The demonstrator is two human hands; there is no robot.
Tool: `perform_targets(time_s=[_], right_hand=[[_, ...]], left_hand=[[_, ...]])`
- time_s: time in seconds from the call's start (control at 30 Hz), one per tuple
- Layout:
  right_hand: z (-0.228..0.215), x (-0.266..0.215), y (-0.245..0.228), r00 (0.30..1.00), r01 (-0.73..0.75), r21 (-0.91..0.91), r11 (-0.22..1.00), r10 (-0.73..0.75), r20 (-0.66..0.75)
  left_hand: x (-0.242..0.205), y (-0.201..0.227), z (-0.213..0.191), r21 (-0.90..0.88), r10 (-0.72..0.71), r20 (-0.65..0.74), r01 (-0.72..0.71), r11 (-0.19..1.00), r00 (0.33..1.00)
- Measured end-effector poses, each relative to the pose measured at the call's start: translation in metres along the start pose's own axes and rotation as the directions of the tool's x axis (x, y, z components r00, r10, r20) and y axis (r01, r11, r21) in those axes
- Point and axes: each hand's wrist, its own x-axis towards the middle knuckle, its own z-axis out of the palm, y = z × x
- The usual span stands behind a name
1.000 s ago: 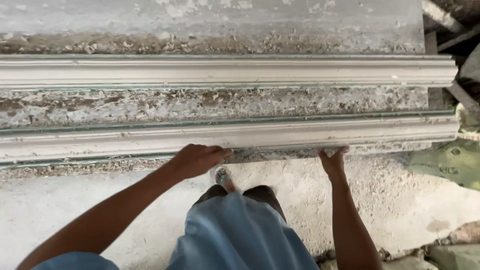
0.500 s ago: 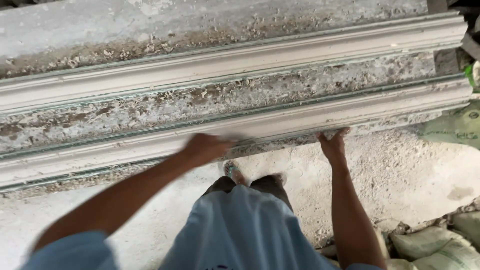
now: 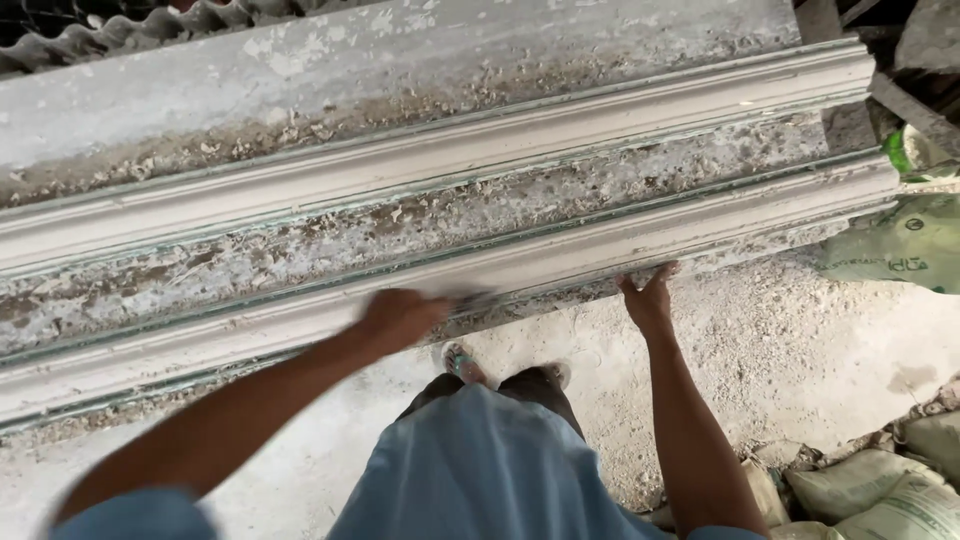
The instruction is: Scraping excess material from decorative gypsum mouldings using a scraper tool.
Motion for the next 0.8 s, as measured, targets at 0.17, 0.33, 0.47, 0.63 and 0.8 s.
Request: perform_targets(time_s=[0.17, 0.33, 0.47, 0.63, 0.8], right_hand=[[0.007, 0.013, 0.020, 0.997, 0.066, -0.042, 0.997, -0.067, -0.024], [0.005, 0.012, 0.032, 0.978, 0.184, -0.110, 0.977, -0.193, -0.078], [0.009, 0.008, 0.018, 0.994, 0.104, -0.051, 0.993, -0.106, -0.041], [0.010, 0.018, 0.017, 0.991, 0.117, -0.074, 0.990, -0.121, -0.055], [0.002, 0.002, 0.005, 0.993, 0.103, -0.086, 0.991, -0.107, -0.053]], left_hand=[[0.065, 0.031, 0.002, 0.039, 0.224, -0.285, -0.223, 0.974, 0.932], [0.009, 0.012, -0.009, 0.000, 0.119, -0.118, -0.120, 0.993, 0.986], [-0.041, -0.030, -0.001, 0.058, 0.024, -0.102, -0.018, 0.998, 0.994], [0.012, -0.001, 0.000, 0.102, -0.013, 0.005, 0.012, 0.995, 1.000], [0.114, 0.079, 0.004, 0.055, 0.233, -0.303, -0.227, 0.972, 0.924]])
